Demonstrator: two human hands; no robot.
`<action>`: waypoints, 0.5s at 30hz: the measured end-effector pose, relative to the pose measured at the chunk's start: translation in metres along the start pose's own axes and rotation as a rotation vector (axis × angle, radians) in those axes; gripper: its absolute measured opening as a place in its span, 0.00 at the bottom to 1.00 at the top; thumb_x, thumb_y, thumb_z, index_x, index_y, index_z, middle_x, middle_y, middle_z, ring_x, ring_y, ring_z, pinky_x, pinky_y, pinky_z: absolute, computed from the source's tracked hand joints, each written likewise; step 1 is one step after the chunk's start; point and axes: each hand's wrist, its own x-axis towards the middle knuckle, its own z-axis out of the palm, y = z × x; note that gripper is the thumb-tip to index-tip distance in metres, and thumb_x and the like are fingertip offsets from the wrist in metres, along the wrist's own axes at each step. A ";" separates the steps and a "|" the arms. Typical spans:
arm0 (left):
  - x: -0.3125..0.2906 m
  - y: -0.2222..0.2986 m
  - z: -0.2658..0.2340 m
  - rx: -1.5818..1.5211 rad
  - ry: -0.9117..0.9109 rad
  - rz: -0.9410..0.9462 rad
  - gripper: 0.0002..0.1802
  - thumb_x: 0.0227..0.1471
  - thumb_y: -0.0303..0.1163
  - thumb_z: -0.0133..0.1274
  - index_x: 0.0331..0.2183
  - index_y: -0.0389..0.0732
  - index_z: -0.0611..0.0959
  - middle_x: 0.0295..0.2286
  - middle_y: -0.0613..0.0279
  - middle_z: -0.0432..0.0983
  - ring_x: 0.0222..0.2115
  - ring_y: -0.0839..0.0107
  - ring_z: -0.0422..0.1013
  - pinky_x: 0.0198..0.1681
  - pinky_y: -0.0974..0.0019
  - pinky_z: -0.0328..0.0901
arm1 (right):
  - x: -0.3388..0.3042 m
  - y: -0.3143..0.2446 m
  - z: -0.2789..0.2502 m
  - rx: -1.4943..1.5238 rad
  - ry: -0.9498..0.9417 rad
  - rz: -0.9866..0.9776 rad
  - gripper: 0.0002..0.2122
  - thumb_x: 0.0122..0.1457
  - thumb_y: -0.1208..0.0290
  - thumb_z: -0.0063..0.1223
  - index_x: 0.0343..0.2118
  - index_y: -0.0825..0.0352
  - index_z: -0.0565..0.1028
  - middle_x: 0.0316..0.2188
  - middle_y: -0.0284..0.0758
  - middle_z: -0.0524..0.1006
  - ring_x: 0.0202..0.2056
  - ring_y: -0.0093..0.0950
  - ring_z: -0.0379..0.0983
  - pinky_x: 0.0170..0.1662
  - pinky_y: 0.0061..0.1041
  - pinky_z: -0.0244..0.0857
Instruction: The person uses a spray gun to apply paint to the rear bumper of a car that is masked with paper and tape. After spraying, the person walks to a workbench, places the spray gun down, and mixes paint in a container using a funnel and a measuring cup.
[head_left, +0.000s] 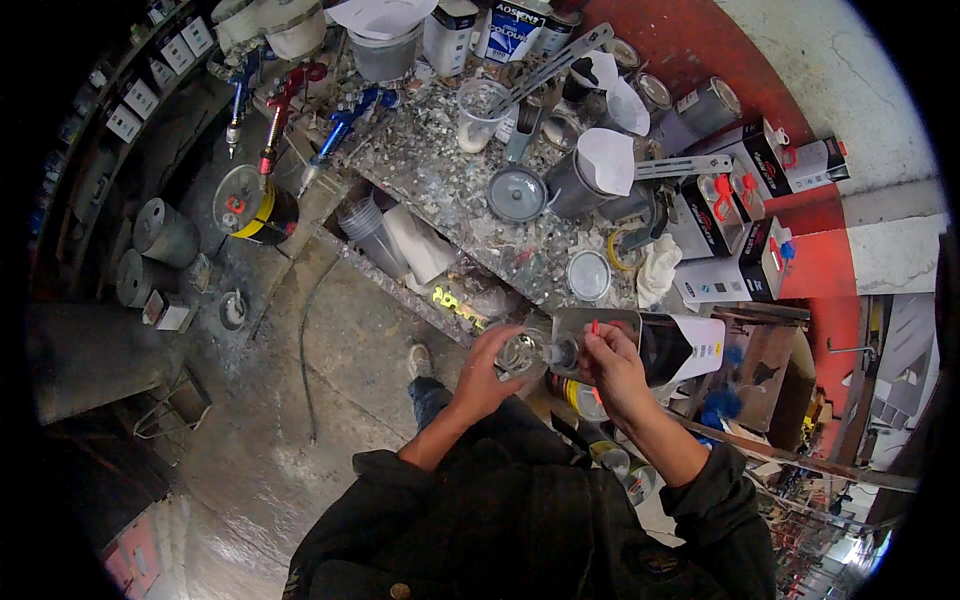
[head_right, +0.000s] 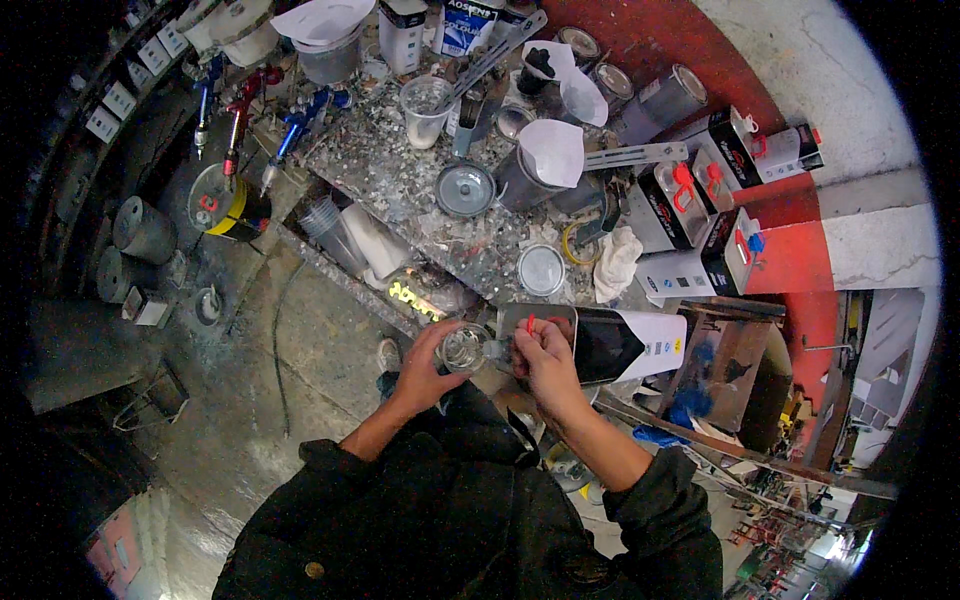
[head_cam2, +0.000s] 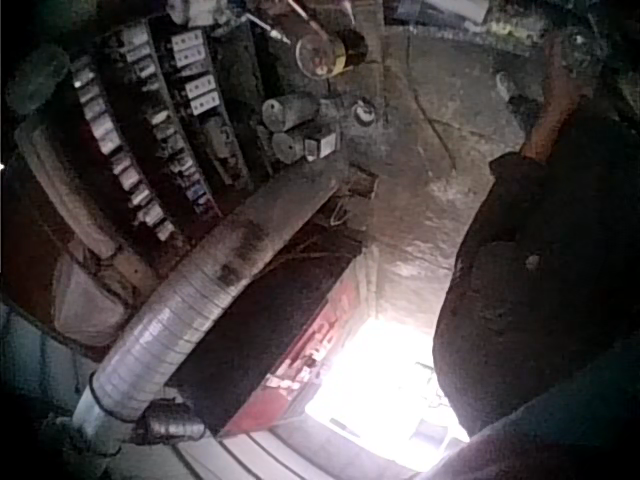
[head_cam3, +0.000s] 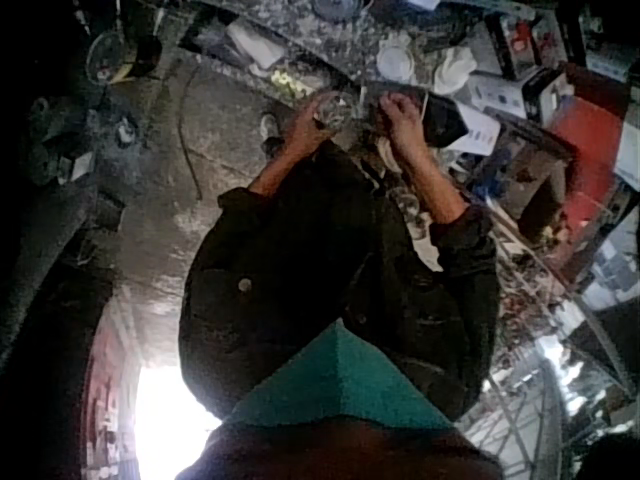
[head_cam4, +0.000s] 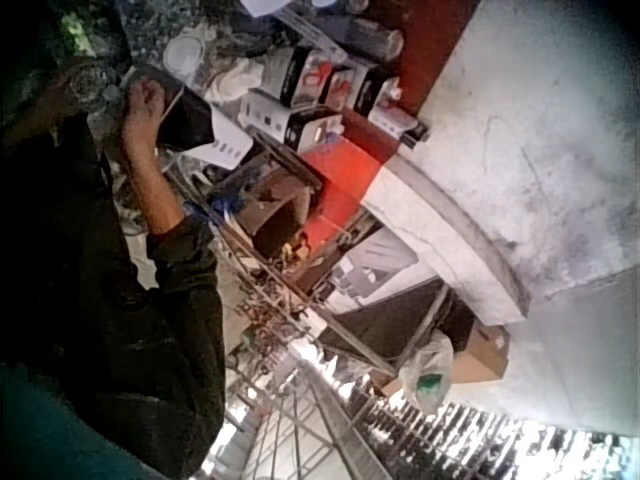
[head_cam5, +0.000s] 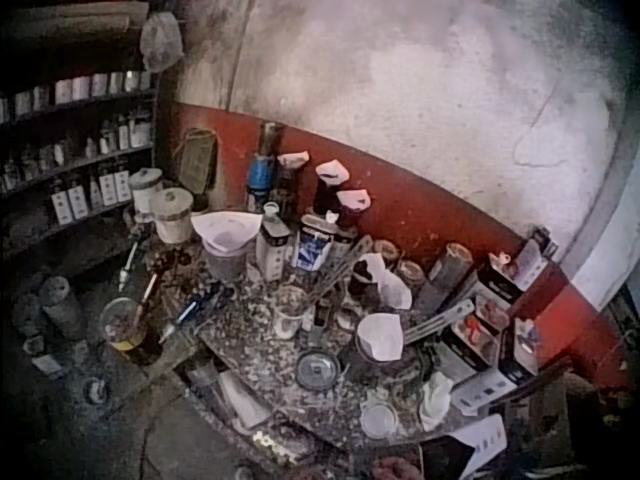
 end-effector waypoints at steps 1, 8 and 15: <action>0.000 0.002 -0.001 0.003 0.000 -0.002 0.39 0.35 0.24 0.66 0.53 0.45 0.73 0.53 0.57 0.68 0.57 0.55 0.61 0.61 0.58 0.56 | 0.000 0.000 0.000 0.002 0.005 0.004 0.08 0.64 0.68 0.49 0.42 0.63 0.68 0.27 0.26 0.68 0.27 0.18 0.63 0.30 0.18 0.57; 0.000 0.003 -0.002 0.002 -0.005 -0.027 0.39 0.35 0.24 0.66 0.53 0.45 0.73 0.53 0.56 0.68 0.57 0.55 0.61 0.60 0.57 0.56 | 0.002 0.001 -0.002 0.002 -0.030 0.003 0.08 0.64 0.68 0.49 0.42 0.64 0.68 0.28 0.26 0.68 0.27 0.19 0.63 0.30 0.18 0.56; 0.001 0.000 -0.001 -0.025 -0.001 -0.010 0.39 0.34 0.23 0.66 0.53 0.45 0.73 0.52 0.56 0.68 0.56 0.55 0.62 0.60 0.58 0.57 | 0.002 0.002 0.001 -0.008 0.016 0.013 0.09 0.64 0.68 0.49 0.44 0.64 0.68 0.28 0.27 0.68 0.26 0.19 0.64 0.29 0.19 0.57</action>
